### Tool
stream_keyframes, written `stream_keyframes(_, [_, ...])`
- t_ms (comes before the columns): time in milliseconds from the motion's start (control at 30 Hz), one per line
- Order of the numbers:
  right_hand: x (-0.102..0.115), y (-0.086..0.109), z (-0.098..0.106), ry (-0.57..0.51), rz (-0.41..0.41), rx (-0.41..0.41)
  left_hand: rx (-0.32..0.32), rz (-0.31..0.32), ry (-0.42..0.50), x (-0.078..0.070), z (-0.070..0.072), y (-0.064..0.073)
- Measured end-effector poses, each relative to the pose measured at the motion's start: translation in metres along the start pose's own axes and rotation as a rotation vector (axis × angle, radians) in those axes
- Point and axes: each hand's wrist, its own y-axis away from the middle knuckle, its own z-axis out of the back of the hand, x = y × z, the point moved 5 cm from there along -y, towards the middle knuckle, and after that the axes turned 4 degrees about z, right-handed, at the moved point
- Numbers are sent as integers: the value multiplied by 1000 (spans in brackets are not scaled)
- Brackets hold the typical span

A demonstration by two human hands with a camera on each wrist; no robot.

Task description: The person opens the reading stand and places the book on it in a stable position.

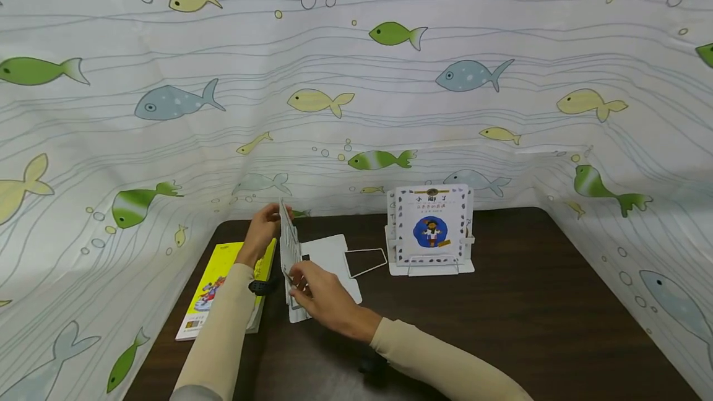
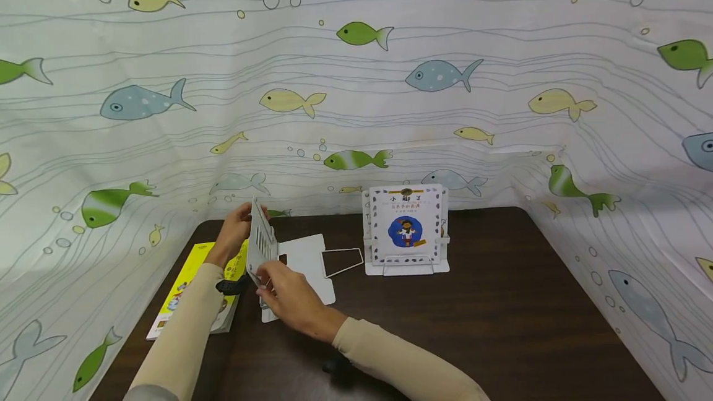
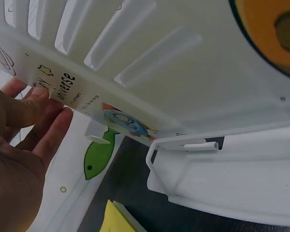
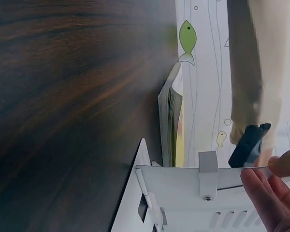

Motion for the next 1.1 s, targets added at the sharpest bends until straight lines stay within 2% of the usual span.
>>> stream_keyframes(167, [2,-1,-3,3,-7,-5,0,13,-6,0,-3,0])
stream_keyframes(300, [1,-1,-3,-9,-15,-16,-42,11,-8,2,0,9])
stream_keyframes(467, [0,0,-2,-49,-34,-11,-94,-3,-12,0,2,40])
stream_keyframes(600, [-1,-1,-2,-74,-42,-13,-76,-44,-18,-8,-4,75])
stream_keyframes(733, [-4,-1,-2,-86,-41,-33,-56,-112,-1,-20,-14,109])
stream_keyframes(833, [-6,-2,-2,-101,-46,-48,-36,-199,42,-26,-21,129])
stream_keyframes(967, [-10,-3,-1,-127,-63,-48,-25,-287,66,-33,-29,142])
stream_keyframes(1100, [-15,-5,0,-165,-89,-5,-83,-320,27,-35,-32,144])
